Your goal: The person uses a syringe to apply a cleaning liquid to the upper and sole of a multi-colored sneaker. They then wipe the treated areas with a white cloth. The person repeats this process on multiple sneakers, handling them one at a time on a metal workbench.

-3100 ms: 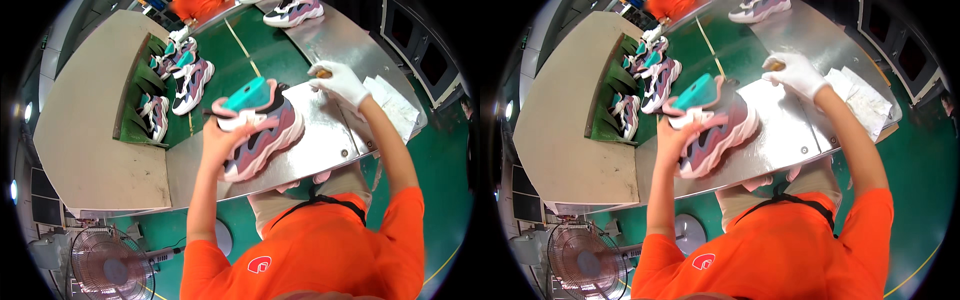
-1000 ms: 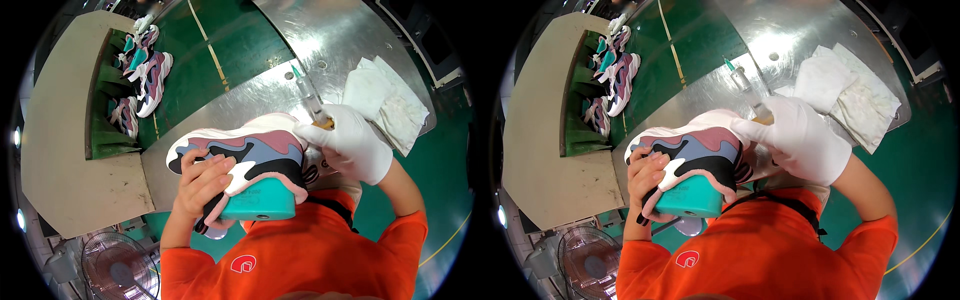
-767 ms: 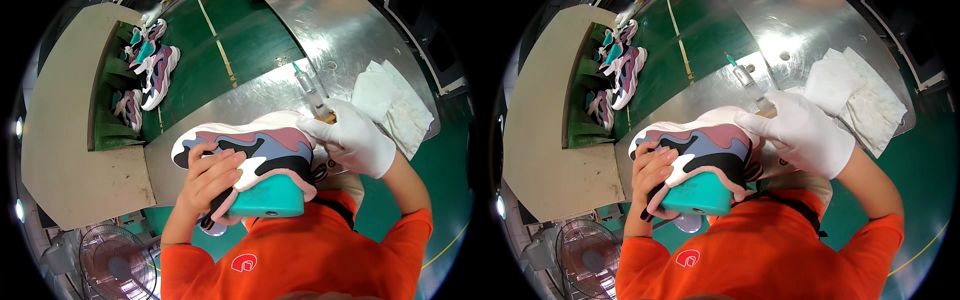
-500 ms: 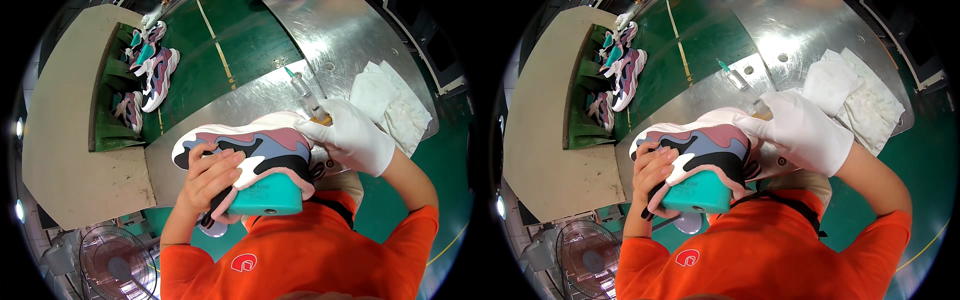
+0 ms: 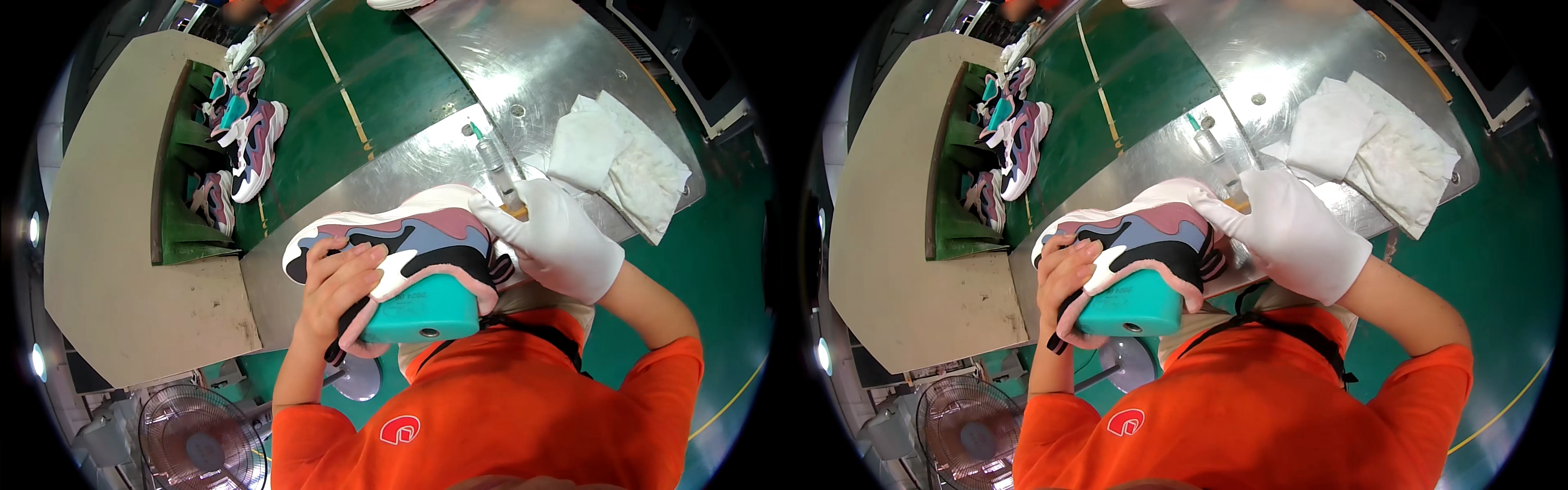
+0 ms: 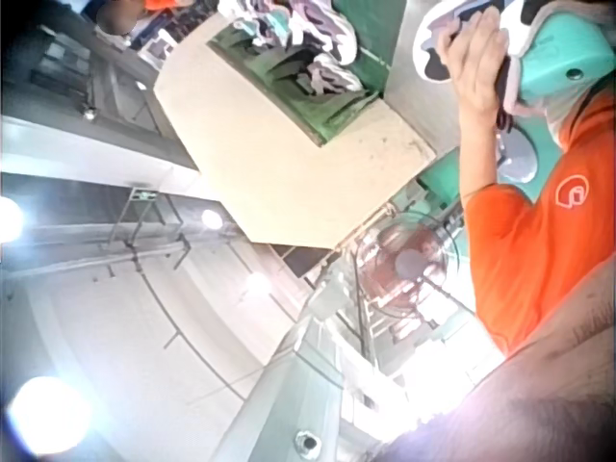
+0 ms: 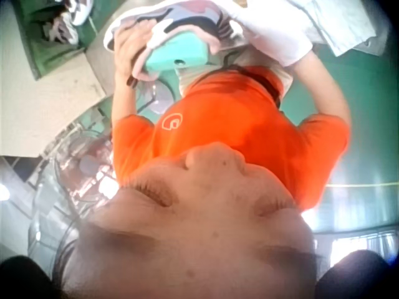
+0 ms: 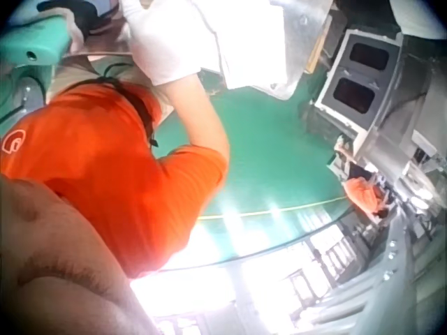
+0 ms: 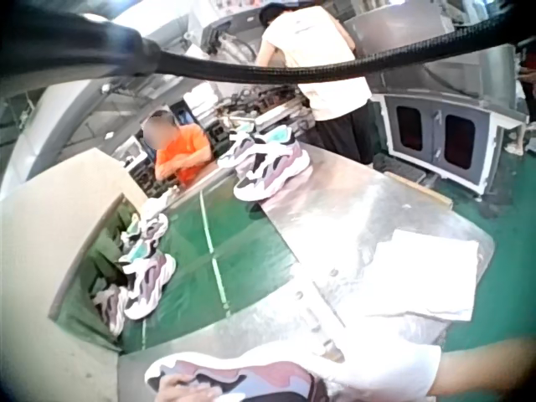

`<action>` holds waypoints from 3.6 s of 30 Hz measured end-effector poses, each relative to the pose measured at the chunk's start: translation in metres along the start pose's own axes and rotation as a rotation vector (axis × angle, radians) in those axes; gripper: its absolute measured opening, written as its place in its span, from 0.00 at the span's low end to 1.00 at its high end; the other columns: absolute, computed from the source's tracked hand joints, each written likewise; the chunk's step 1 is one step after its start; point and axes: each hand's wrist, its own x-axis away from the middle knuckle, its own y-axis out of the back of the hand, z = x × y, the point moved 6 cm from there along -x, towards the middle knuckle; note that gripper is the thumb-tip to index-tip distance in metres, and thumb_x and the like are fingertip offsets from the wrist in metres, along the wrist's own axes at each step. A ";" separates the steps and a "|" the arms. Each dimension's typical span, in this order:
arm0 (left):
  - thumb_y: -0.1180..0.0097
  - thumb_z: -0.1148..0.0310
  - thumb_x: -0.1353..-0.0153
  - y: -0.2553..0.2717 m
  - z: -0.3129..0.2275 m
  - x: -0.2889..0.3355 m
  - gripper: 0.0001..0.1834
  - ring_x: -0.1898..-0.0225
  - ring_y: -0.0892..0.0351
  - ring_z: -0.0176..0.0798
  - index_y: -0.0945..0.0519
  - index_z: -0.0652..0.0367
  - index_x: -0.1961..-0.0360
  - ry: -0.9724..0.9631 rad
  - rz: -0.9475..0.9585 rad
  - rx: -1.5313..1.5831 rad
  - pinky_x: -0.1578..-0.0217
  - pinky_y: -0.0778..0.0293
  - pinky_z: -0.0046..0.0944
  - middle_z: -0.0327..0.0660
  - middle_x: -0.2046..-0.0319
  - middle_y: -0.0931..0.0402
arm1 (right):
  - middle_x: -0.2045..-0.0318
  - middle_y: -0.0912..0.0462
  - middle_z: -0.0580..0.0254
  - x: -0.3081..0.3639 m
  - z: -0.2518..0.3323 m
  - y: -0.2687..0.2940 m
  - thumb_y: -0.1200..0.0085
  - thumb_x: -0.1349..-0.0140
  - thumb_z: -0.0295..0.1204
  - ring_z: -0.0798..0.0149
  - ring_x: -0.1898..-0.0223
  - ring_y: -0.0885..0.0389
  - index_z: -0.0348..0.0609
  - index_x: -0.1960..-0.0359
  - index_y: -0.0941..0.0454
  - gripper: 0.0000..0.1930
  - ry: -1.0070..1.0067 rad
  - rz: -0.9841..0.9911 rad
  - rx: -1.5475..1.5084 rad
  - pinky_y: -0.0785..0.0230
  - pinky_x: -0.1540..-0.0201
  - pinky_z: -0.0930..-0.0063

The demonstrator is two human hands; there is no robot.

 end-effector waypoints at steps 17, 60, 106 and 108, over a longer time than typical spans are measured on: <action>0.39 0.68 0.47 -0.004 -0.001 -0.005 0.18 0.51 0.22 0.48 0.25 0.60 0.55 -0.002 -0.047 -0.038 0.48 0.31 0.52 0.49 0.52 0.20 | 0.69 0.30 0.53 0.007 -0.001 -0.005 0.46 0.47 0.22 0.52 0.67 0.29 0.43 0.42 0.27 0.26 -0.050 0.054 0.137 0.35 0.65 0.61; 0.35 0.55 0.45 0.052 0.319 -0.166 0.35 0.47 0.26 0.53 0.30 0.68 0.43 0.492 -0.356 -0.243 0.45 0.33 0.45 0.56 0.52 0.24 | 0.57 0.26 0.56 0.088 -0.047 0.016 0.30 0.65 0.24 0.65 0.65 0.28 0.31 0.37 0.41 0.48 -0.812 -0.511 -0.256 0.32 0.58 0.74; 0.39 0.52 0.44 -0.003 0.008 0.032 0.36 0.52 0.23 0.58 0.32 0.69 0.43 1.135 -0.260 -0.149 0.52 0.29 0.48 0.58 0.53 0.25 | 0.58 0.22 0.56 0.052 -0.067 0.045 0.29 0.53 0.28 0.70 0.65 0.20 0.37 0.44 0.34 0.34 -0.664 -0.689 -0.098 0.26 0.60 0.75; 0.39 0.59 0.42 -0.019 -0.014 0.026 0.40 0.53 0.21 0.53 0.41 0.68 0.34 0.969 -0.311 0.007 0.53 0.26 0.44 0.58 0.50 0.26 | 0.58 0.23 0.57 0.041 -0.055 0.048 0.31 0.52 0.26 0.67 0.61 0.20 0.37 0.44 0.36 0.34 -0.695 -0.634 -0.176 0.26 0.57 0.74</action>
